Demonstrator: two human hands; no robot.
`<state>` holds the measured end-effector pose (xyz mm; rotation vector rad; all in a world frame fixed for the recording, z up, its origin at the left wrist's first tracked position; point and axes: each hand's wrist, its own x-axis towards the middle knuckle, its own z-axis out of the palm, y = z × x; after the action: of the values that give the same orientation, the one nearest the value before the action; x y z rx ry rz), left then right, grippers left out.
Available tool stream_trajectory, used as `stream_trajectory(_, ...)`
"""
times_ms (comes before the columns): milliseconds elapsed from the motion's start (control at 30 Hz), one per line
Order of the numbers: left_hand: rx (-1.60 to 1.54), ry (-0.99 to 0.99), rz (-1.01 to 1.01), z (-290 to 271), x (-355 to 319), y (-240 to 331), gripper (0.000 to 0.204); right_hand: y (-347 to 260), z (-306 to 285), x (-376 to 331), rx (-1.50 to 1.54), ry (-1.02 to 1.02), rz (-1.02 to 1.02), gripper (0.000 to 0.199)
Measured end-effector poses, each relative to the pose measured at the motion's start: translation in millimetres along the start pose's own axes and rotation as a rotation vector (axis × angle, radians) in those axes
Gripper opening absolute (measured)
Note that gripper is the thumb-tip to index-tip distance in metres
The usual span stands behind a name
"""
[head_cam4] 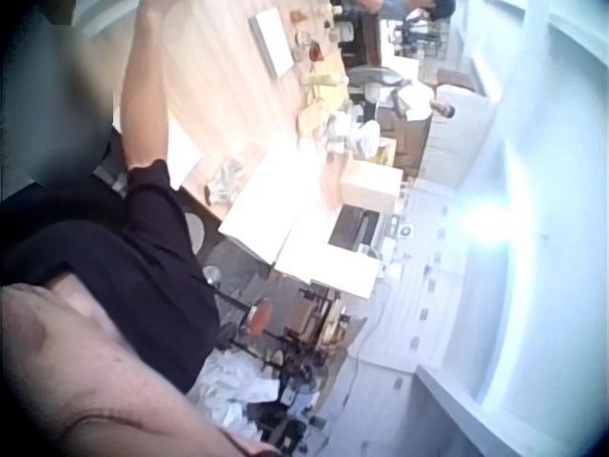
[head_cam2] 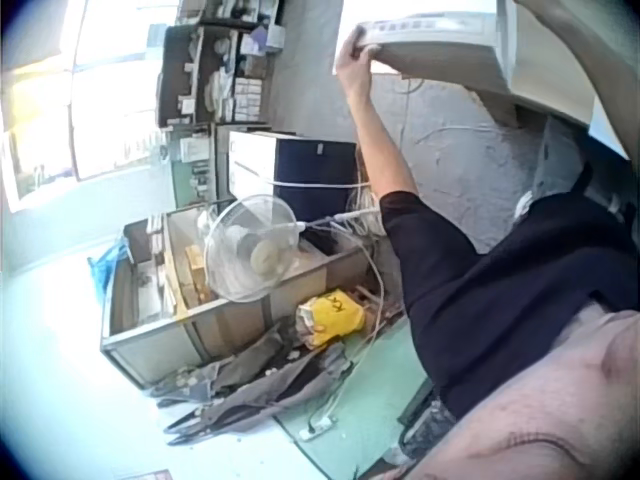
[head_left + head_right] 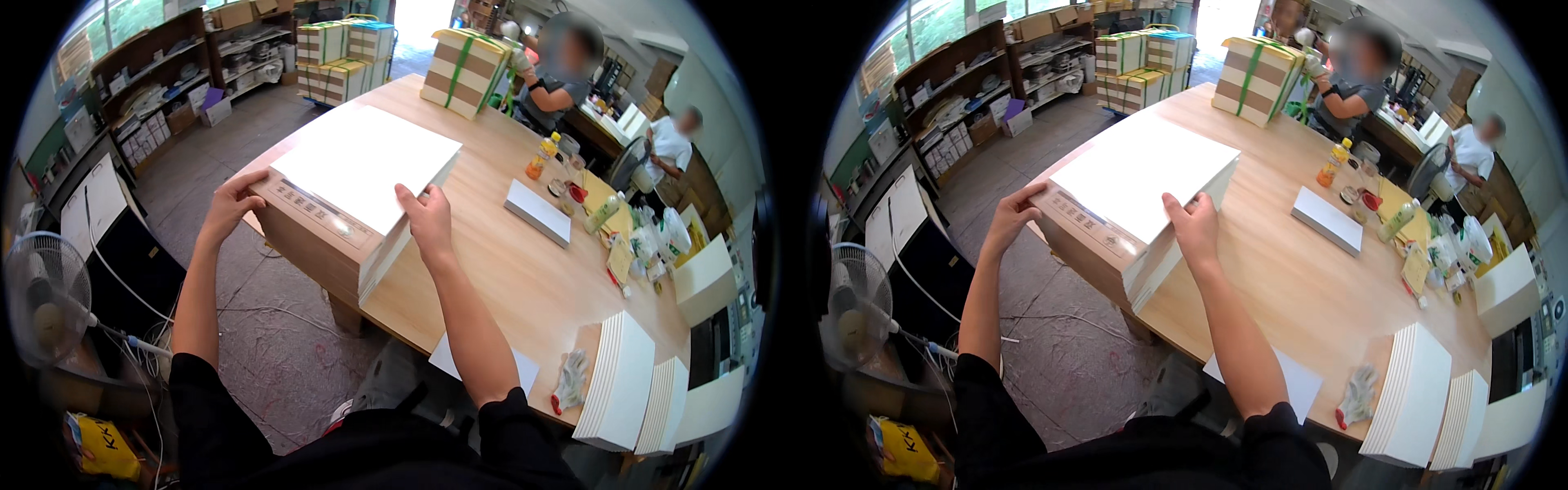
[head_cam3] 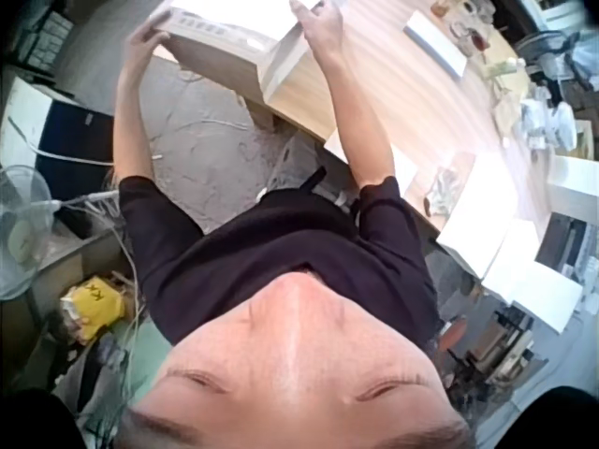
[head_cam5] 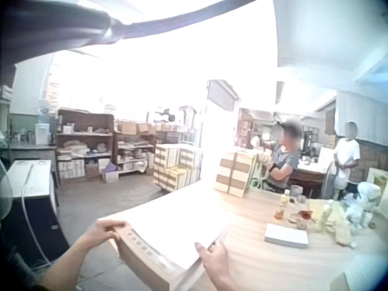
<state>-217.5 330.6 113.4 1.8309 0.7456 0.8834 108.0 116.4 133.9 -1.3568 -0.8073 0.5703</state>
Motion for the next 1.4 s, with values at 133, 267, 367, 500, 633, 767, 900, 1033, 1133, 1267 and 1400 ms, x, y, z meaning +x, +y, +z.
stream_trajectory(133, 0.085, 0.020, 0.062, 9, 5, 3, 0.060, -8, -33, -7, 0.053, -0.146, 0.070, 0.057)
stream_trajectory(267, 0.125, 0.011, 0.079, 2, -2, 1, 0.088, 12, -90, -79, 0.083, -0.080, -0.060, 0.047)
stream_trajectory(367, 0.325, 0.325, 0.369, 12, -6, 31, 0.078, 22, -163, -158, -0.053, 0.112, 0.025, 0.032)
stream_trajectory(500, 0.307, 0.611, 0.607, 107, 1, 96, 0.047, 65, -289, -244, -0.619, 0.709, -0.069, 0.024)
stream_trajectory(633, -0.024, 0.071, 0.786, 277, -24, 172, 0.014, 91, -371, -312, -1.137, 0.781, -0.071, 0.019)
stream_trajectory(767, -0.112, -0.508, 0.535, 447, -42, 176, 0.015, 82, -388, -331, -1.162, 0.760, -0.188, 0.017)
stream_trajectory(900, -0.051, -0.995, 0.163, 562, -63, 105, 0.026, 82, -383, -325, -1.073, 0.789, -0.191, 0.019)
stream_trajectory(1033, 0.361, -0.961, 0.272, 592, -87, 112, 0.033, 84, -386, -331, -1.042, 0.828, -0.139, 0.022)
stream_trajectory(1133, 0.468, -0.942, 0.385, 588, -116, 137, 0.034, 76, -369, -328, -1.227, 0.821, -0.043, 0.028)
stream_trajectory(1267, 0.303, -0.968, 0.607, 614, -150, 150, 0.032, 75, -371, -299, -1.305, 0.802, 0.056, 0.029)
stream_trajectory(1400, 0.291, -0.892, 0.670, 648, -162, 139, 0.027, 80, -395, -288, -1.149, 0.779, 0.188, 0.026)
